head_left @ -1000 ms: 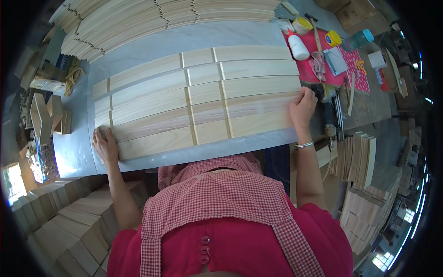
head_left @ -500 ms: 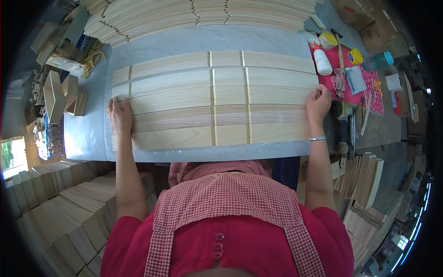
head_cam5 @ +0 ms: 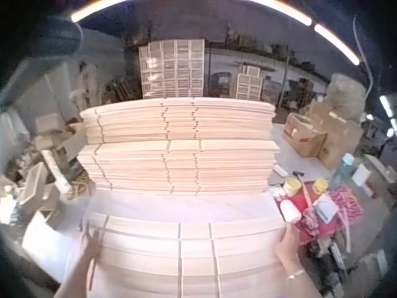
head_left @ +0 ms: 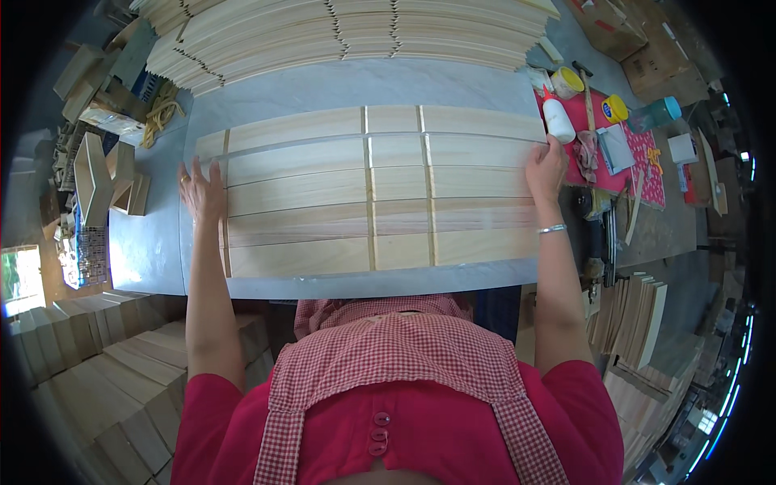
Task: The person assembles small rectangular wooden boxes by hand. They use a pneumatic nail gun to fasten the wooden pieces together and apply glue to the joints for reinforcement. The person repeatedly picks up wooden planks, aligns them, nails them, and stacks the finished boxes.
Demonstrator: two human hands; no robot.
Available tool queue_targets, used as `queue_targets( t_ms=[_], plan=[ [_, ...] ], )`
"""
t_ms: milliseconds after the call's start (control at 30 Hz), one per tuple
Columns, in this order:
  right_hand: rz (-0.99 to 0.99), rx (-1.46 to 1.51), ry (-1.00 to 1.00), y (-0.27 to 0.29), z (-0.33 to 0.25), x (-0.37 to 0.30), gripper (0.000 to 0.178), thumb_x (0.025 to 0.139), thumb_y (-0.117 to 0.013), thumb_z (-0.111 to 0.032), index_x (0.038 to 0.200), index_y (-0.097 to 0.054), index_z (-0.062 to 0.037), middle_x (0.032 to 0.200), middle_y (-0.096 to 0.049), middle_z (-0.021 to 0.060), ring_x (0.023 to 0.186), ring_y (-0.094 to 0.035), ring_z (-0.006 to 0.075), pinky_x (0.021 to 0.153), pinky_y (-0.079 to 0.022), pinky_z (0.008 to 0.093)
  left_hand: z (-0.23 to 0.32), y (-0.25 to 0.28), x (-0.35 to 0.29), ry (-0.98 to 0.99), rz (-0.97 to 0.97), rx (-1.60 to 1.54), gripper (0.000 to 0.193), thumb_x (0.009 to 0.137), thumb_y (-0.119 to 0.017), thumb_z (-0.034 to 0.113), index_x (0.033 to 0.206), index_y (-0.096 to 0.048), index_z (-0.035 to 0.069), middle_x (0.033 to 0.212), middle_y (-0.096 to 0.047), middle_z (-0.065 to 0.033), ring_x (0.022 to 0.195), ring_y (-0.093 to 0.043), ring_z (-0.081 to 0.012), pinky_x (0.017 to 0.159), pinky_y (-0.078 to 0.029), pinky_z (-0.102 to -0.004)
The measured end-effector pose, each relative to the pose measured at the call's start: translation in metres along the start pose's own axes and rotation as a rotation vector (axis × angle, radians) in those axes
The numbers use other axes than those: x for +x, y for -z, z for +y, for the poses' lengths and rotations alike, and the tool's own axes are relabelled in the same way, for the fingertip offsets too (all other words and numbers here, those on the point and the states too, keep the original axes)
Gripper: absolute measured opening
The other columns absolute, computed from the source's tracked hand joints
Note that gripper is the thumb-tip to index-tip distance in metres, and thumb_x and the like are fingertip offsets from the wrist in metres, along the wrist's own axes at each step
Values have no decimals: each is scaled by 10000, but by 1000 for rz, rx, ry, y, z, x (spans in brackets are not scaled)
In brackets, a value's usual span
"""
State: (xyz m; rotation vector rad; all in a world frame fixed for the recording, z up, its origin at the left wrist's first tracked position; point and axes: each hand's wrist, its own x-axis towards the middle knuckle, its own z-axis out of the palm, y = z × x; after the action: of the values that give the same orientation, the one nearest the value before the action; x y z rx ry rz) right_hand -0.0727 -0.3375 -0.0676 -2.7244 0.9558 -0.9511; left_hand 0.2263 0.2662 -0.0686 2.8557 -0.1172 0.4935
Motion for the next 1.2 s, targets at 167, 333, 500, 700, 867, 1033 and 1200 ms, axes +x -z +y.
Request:
queue_targets(
  t_ms=[167, 333, 500, 700, 867, 1033, 1200],
  plan=[
    [-43, -55, -68, -7, -12, 2, 399, 927, -646, -239, 1221, -597, 27, 1196, -624, 245, 1134, -576, 434, 1012, -451, 516, 1, -18, 16, 42, -105, -50, 675, 986, -508, 571, 1459, -538, 90, 1531, -432, -267, 1462, -353, -406, 1189, -279, -498],
    [-4, -79, -118, -5, -14, -3, 394, 925, -645, -259, 1190, -599, 29, 1194, -609, 244, 1123, -576, 443, 1003, -457, 520, 22, -11, 6, 89, -48, -28, 671, 979, -519, 570, 1433, -558, 79, 1453, -514, -259, 1405, -415, -393, 1156, -324, -476],
    [-24, -149, -142, -3, -27, -2, 377, 924, -639, -282, 1143, -607, 23, 1161, -609, 235, 1107, -581, 443, 982, -471, 522, 8, -16, 8, 40, -24, 87, 661, 964, -543, 567, 1408, -571, 78, 1434, -515, -259, 1354, -437, -408, 1127, -348, -497],
    [-121, -265, -135, 7, -37, 5, 392, 930, -631, -304, 1156, -621, 16, 1200, -603, 229, 1142, -575, 426, 986, -468, 523, 38, 12, -4, 71, -24, 153, 697, 953, -562, 574, 1453, -529, 89, 1480, -455, -267, 1392, -391, -439, 1150, -326, -533],
    [-18, -54, 224, -5, -71, -8, 450, 949, -629, -301, 1272, -606, 11, 1389, -542, 209, 1300, -498, 397, 1079, -408, 515, 106, 63, -81, -562, -88, -115, 905, 795, -819, 454, 1545, -427, 132, 1592, -294, -276, 1500, -247, -464, 1213, -220, -578],
    [-192, 270, 526, -24, -180, -15, 441, 920, -665, -247, 1279, -593, -1, 1358, -566, 178, 1292, -511, 388, 1095, -400, 500, 167, 89, -184, -1031, -634, -198, 950, 817, -655, 696, 1550, -408, 145, 1683, -201, -170, 1561, -110, -422, 1231, -106, -637],
    [-256, 349, 530, -38, -206, -12, 371, 892, -681, -233, 1190, -618, -21, 1235, -600, 151, 1214, -547, 368, 1064, -420, 486, 181, 80, -171, -988, -620, -192, 943, 820, -658, 683, 1533, -429, 110, 1682, -189, -185, 1565, -112, -404, 1241, -105, -615]
  ],
)
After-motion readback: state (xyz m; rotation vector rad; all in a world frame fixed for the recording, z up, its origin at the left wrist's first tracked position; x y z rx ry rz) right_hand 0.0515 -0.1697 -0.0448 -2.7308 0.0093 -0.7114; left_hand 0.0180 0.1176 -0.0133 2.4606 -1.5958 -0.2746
